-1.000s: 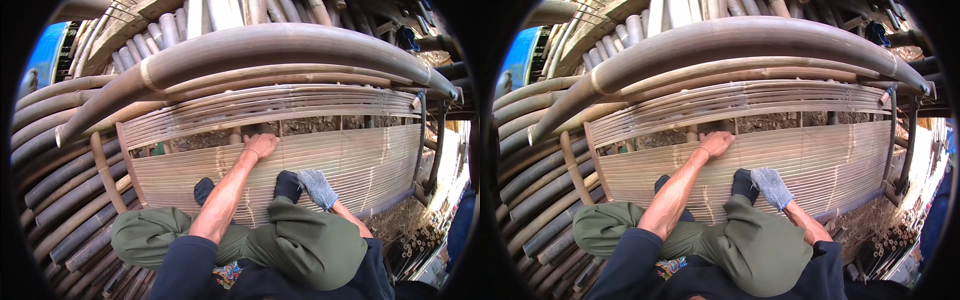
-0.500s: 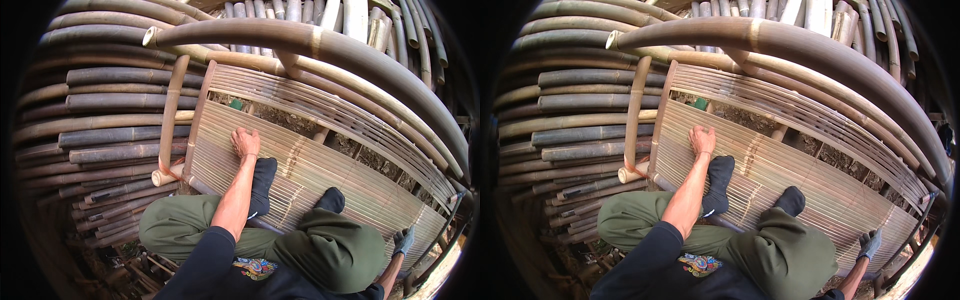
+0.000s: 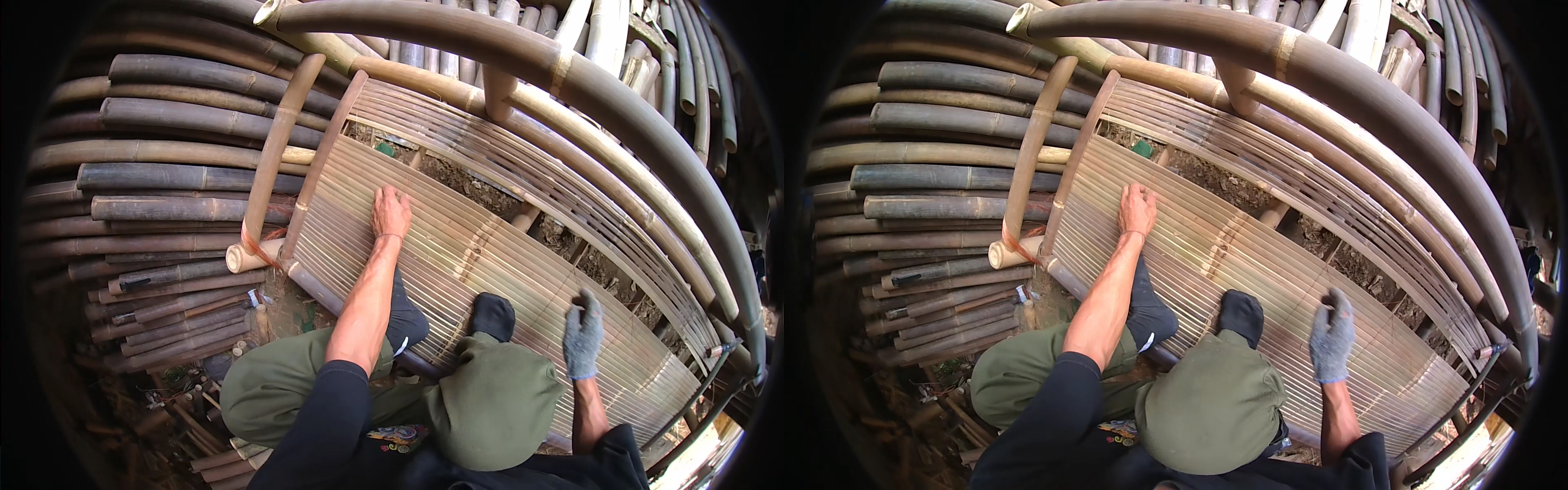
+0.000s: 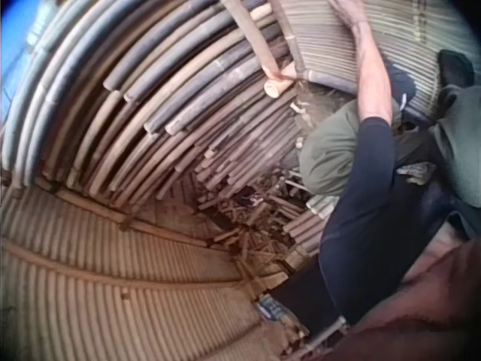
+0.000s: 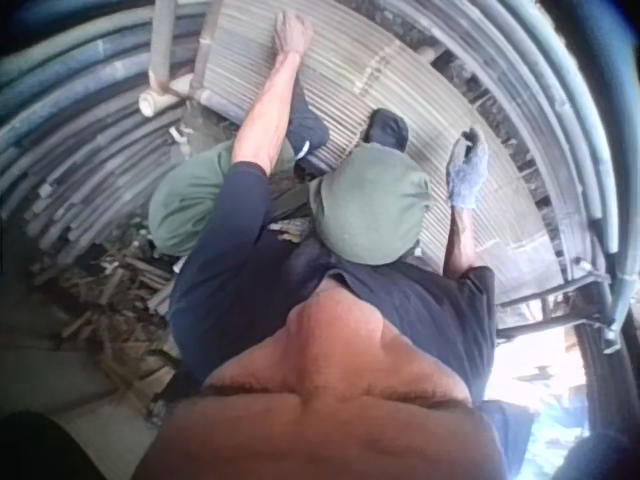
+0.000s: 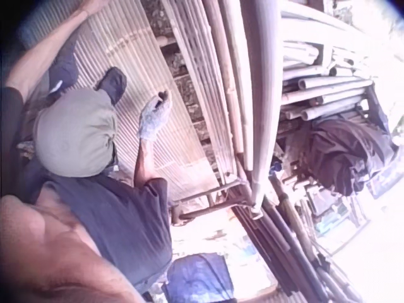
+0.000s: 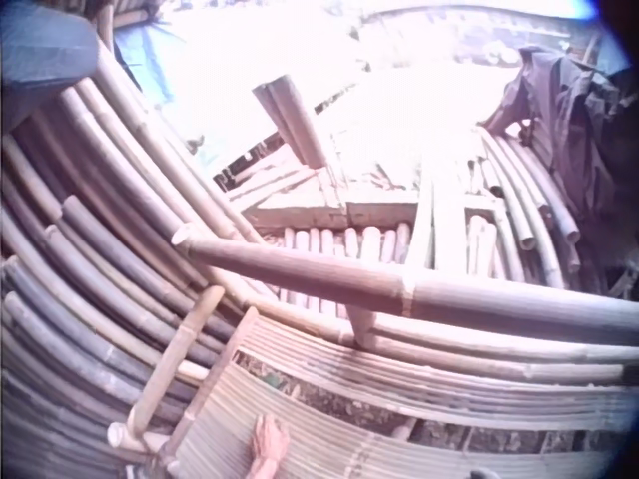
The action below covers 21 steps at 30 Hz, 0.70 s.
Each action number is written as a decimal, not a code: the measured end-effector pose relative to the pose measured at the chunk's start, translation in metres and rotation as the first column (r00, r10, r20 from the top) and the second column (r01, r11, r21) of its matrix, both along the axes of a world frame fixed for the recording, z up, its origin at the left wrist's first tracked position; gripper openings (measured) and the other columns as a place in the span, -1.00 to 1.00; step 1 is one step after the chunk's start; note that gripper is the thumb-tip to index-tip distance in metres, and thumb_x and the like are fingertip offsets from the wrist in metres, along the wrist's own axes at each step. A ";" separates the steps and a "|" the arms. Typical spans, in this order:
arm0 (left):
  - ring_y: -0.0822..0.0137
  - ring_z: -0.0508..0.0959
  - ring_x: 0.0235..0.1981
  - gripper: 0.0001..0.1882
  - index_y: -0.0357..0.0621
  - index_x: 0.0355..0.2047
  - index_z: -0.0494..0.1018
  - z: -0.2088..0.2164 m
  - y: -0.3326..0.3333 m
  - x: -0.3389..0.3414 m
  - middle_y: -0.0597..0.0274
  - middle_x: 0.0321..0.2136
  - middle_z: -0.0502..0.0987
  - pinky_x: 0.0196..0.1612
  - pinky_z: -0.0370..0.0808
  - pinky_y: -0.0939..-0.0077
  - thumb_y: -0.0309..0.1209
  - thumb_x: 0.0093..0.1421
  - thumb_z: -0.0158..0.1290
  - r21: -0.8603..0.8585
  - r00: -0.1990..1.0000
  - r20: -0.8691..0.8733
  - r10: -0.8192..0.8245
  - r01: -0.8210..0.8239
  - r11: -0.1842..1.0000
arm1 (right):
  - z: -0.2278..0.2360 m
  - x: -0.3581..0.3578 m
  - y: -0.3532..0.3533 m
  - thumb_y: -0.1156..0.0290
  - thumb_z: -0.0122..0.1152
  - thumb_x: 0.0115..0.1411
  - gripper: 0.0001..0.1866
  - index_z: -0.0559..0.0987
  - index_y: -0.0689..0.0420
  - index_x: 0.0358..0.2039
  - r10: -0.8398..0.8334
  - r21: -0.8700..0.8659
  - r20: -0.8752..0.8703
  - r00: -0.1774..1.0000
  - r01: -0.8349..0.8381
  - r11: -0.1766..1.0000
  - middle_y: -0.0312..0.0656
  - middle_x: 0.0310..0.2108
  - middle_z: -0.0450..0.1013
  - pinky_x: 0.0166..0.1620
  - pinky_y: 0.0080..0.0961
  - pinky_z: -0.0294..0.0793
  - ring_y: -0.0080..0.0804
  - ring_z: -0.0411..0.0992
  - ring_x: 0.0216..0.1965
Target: The person sits cross-legged on the ground and weaves thin bamboo strips into a larger bamboo frame. They use their hands to interlace the strips and occasionally pull a thin cord from a spool to tie or secure the weave.
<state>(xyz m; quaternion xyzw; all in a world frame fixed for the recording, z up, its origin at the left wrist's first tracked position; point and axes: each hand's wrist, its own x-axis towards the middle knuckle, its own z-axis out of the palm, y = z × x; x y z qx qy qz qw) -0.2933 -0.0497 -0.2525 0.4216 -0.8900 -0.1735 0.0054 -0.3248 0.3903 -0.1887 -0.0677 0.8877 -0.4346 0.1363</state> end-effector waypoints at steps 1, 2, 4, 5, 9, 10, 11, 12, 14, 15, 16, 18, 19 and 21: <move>-0.11 0.49 -0.11 -0.76 -0.19 -0.16 0.42 0.001 -0.001 0.000 -0.03 -0.16 0.45 -0.08 0.47 0.05 -0.33 0.22 0.04 -0.006 1.000 -0.009 0.007 -0.007 1.000 | 0.003 -0.011 -0.039 0.55 0.12 0.23 -0.68 0.48 0.15 0.01 0.103 -0.042 -0.078 0.992 -0.107 0.993 -0.05 -0.20 0.50 -0.21 -0.43 0.56 -0.24 0.53 -0.24; -0.10 0.50 -0.11 -0.77 -0.19 -0.17 0.42 0.001 -0.002 -0.001 -0.02 -0.17 0.46 -0.09 0.47 0.05 -0.33 0.23 0.03 -0.006 1.000 -0.007 0.011 -0.011 1.000 | 0.005 -0.021 -0.075 0.50 0.17 0.20 -0.70 0.51 0.11 -0.04 0.186 -0.024 -0.153 0.971 -0.192 0.981 -0.04 -0.23 0.48 -0.20 -0.36 0.54 -0.10 0.51 -0.25; -0.07 0.51 -0.11 -0.79 -0.19 -0.18 0.43 0.000 -0.006 -0.005 0.00 -0.18 0.47 -0.09 0.49 0.08 -0.35 0.24 0.01 -0.062 0.999 0.040 -0.028 0.031 0.998 | -0.001 -0.042 -0.141 0.33 0.24 0.18 -0.69 0.51 0.05 -0.05 0.352 0.089 -0.238 0.905 -0.340 0.936 -0.05 -0.21 0.47 -0.19 -0.19 0.49 -0.03 0.47 -0.23; -0.05 0.52 -0.10 -0.80 -0.19 -0.18 0.44 0.000 -0.008 -0.008 0.01 -0.18 0.48 -0.09 0.50 0.09 -0.37 0.24 0.01 -0.114 0.994 0.088 -0.064 0.074 0.991 | -0.008 -0.052 -0.168 0.25 0.23 0.18 -0.70 0.51 0.08 -0.12 0.425 0.152 -0.299 0.854 -0.397 0.905 -0.04 -0.26 0.47 -0.21 -0.20 0.49 -0.05 0.49 -0.25; 0.01 0.54 -0.08 -0.81 -0.22 -0.19 0.45 0.003 -0.010 -0.019 -0.04 -0.16 0.48 -0.08 0.54 0.14 -0.41 0.22 0.00 -0.205 0.932 0.343 -0.115 0.194 0.959 | -0.043 -0.070 -0.224 0.20 0.19 0.17 -0.75 0.55 0.13 -0.34 0.663 0.376 -0.262 0.702 -0.558 0.740 -0.05 -0.38 0.46 -0.30 -0.22 0.50 -0.10 0.52 -0.32; 0.02 0.54 -0.07 -0.80 -0.23 -0.18 0.45 0.004 -0.010 -0.022 -0.06 -0.15 0.48 -0.08 0.55 0.15 -0.41 0.22 -0.01 -0.189 0.921 0.371 -0.117 0.198 0.962 | -0.052 -0.070 -0.230 0.20 0.18 0.16 -0.76 0.55 0.13 -0.38 0.687 0.396 -0.287 0.668 -0.570 0.720 -0.06 -0.40 0.46 -0.32 -0.22 0.51 -0.10 0.52 -0.35; 0.02 0.55 -0.06 -0.79 -0.25 -0.18 0.44 0.004 -0.009 -0.023 -0.08 -0.13 0.48 -0.07 0.55 0.15 -0.41 0.22 -0.01 -0.187 0.913 0.392 -0.111 0.197 0.962 | -0.059 -0.070 -0.236 0.29 0.12 0.17 -0.81 0.59 0.13 -0.41 0.746 0.462 -0.266 0.610 -0.599 0.654 -0.05 -0.43 0.50 -0.38 -0.22 0.53 -0.09 0.55 -0.39; 0.02 0.55 -0.05 -0.78 -0.26 -0.18 0.44 0.004 -0.009 -0.025 -0.10 -0.12 0.48 -0.07 0.55 0.15 -0.40 0.22 -0.02 -0.205 0.912 0.401 -0.090 0.185 0.961 | -0.065 -0.069 -0.238 0.33 0.10 0.17 -0.82 0.59 0.14 -0.40 0.749 0.473 -0.237 0.619 -0.600 0.645 -0.04 -0.44 0.51 -0.38 -0.21 0.54 -0.08 0.56 -0.40; -0.01 0.58 -0.13 -0.76 -0.31 -0.18 0.41 0.004 -0.009 -0.025 -0.17 -0.16 0.51 -0.08 0.56 0.13 -0.39 0.25 -0.08 -0.127 0.962 0.272 0.029 0.006 0.992 | -0.067 -0.066 -0.230 0.39 0.05 0.17 -0.83 0.60 0.16 -0.39 0.768 0.479 -0.187 0.613 -0.625 0.616 0.00 -0.45 0.54 -0.39 -0.19 0.56 -0.05 0.57 -0.41; -0.03 0.59 -0.16 -0.76 -0.32 -0.17 0.40 0.004 -0.010 -0.024 -0.17 -0.19 0.52 -0.09 0.56 0.12 -0.40 0.25 -0.10 -0.034 0.963 0.234 0.135 -0.130 0.991 | -0.065 -0.066 -0.220 0.41 0.07 0.14 -0.82 0.60 0.20 -0.39 0.749 0.410 -0.185 0.636 -0.643 0.647 0.07 -0.43 0.56 -0.38 -0.14 0.59 0.00 0.59 -0.39; -0.04 0.60 -0.18 -0.75 -0.34 -0.17 0.39 0.005 -0.010 -0.024 -0.16 -0.22 0.54 -0.09 0.56 0.10 -0.40 0.25 -0.12 0.059 0.957 0.199 0.210 -0.226 0.972 | -0.061 -0.066 -0.207 0.38 0.08 0.15 -0.80 0.60 0.22 -0.39 0.792 0.422 -0.022 0.610 -0.713 0.560 0.10 -0.43 0.56 -0.36 -0.12 0.58 0.04 0.58 -0.40; 0.18 0.57 -0.48 -0.68 -0.34 -0.11 0.33 0.011 -0.002 -0.020 -0.03 -0.42 0.55 -0.43 0.56 0.26 -0.29 0.32 -0.16 0.331 0.955 0.103 0.279 -0.297 0.896 | -0.048 -0.067 -0.164 0.33 0.08 0.17 -0.75 0.59 0.26 -0.41 0.835 0.354 0.235 0.497 -0.844 0.403 0.14 -0.42 0.55 -0.34 -0.10 0.58 0.11 0.57 -0.40; 0.25 0.53 -0.55 -0.66 -0.31 -0.10 0.33 0.017 0.008 -0.016 0.02 -0.47 0.52 -0.52 0.52 0.32 -0.25 0.32 -0.13 0.596 0.902 0.097 0.421 -0.391 0.701 | -0.041 -0.067 -0.140 0.30 0.07 0.18 -0.72 0.59 0.28 -0.41 0.836 0.303 0.366 0.410 -0.901 0.310 0.16 -0.42 0.55 -0.33 -0.10 0.58 0.15 0.56 -0.40; 0.44 0.39 -0.65 -0.65 -0.26 -0.08 0.31 0.032 0.035 -0.009 0.12 -0.52 0.48 -0.67 0.40 0.48 -0.21 0.33 -0.11 0.845 0.800 0.204 0.564 -0.435 0.312 | -0.030 -0.067 -0.097 0.08 0.08 0.26 -0.55 0.57 0.29 -0.38 0.905 0.022 0.411 0.106 -0.994 0.107 0.19 -0.42 0.54 -0.30 -0.10 0.58 0.08 0.57 -0.35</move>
